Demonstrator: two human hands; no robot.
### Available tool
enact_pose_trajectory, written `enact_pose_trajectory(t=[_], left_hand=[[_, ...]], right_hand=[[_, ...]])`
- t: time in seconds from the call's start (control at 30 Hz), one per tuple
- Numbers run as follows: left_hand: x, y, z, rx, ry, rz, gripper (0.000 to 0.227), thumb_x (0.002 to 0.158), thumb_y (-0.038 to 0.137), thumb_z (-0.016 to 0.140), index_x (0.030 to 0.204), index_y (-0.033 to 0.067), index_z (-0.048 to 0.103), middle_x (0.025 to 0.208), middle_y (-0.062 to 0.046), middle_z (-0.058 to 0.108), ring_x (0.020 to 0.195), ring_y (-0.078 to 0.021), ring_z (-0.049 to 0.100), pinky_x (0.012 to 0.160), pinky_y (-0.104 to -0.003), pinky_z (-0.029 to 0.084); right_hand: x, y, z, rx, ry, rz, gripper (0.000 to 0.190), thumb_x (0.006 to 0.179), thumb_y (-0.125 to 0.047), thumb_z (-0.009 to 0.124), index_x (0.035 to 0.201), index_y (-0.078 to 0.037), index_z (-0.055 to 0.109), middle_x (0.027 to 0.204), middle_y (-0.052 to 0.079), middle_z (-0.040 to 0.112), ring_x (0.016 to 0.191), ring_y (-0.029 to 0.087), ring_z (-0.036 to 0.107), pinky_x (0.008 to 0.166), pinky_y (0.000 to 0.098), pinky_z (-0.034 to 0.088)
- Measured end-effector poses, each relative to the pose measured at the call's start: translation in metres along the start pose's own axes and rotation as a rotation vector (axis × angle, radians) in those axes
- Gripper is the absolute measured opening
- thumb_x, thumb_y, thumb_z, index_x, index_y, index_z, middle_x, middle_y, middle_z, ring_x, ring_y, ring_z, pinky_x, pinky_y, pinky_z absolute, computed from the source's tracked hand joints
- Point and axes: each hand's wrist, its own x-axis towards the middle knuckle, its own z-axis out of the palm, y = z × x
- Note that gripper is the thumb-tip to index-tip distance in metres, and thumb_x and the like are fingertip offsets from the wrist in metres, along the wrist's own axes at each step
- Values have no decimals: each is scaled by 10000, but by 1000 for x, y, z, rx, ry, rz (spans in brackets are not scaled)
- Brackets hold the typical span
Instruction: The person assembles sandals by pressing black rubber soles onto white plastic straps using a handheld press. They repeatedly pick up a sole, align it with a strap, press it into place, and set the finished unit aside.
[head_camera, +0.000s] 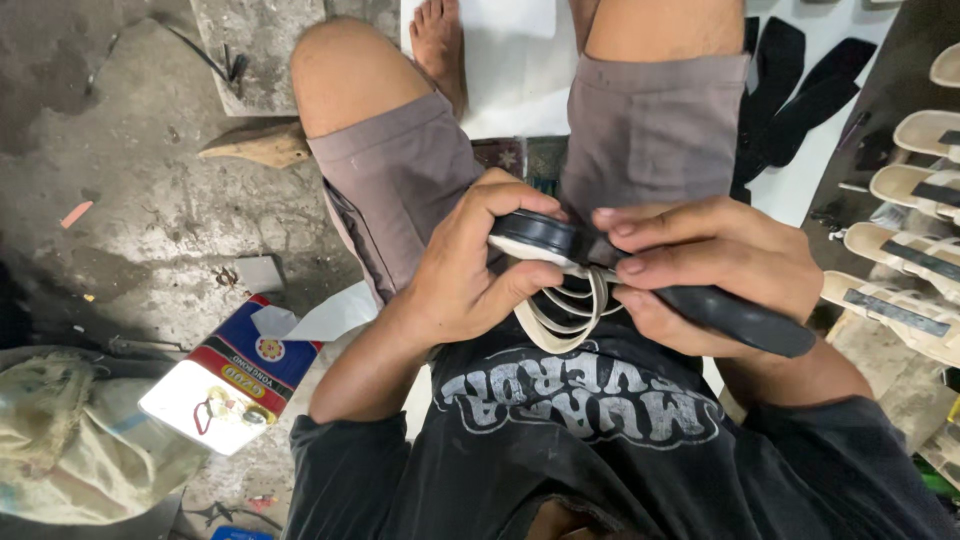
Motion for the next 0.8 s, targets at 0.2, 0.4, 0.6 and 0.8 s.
enact_pose_trajectory(t=[0.2, 0.4, 0.6, 0.8], left_hand=[[-9, -2, 12, -11, 64, 16, 498, 1014, 305, 792, 1339, 88, 484, 1178, -101, 641, 1082, -229, 661, 961, -318, 534], [-3, -1, 15, -66, 94, 24, 485, 981, 245, 815, 1307, 77, 499, 1146, -106, 624, 1026, -212, 645, 915, -311, 527], [-6, -14, 9, -80, 55, 7, 526, 944, 250, 856, 1293, 76, 502, 1116, -99, 633, 1030, -201, 647, 922, -314, 531], [-7, -23, 4, -428, 188, 79, 491, 937, 204, 851, 1264, 108, 498, 1132, -91, 644, 1060, -193, 657, 946, -341, 523]], right_hand=[[14, -4, 16, 6, 43, -65, 211, 867, -6, 852, 999, 36, 693, 1021, 189, 694, 1031, 307, 770, 871, 372, 632], [18, 16, 2, 123, -124, -195, 227, 803, -49, 853, 966, 14, 708, 1005, 191, 712, 955, 293, 773, 853, 375, 622], [7, 22, 23, 63, 17, -192, 184, 858, -9, 836, 985, 13, 705, 1010, 176, 695, 1003, 308, 757, 910, 399, 670], [-2, 47, -15, 83, -219, -305, 226, 858, -93, 848, 1027, -8, 723, 1077, 158, 721, 984, 257, 757, 892, 402, 596]])
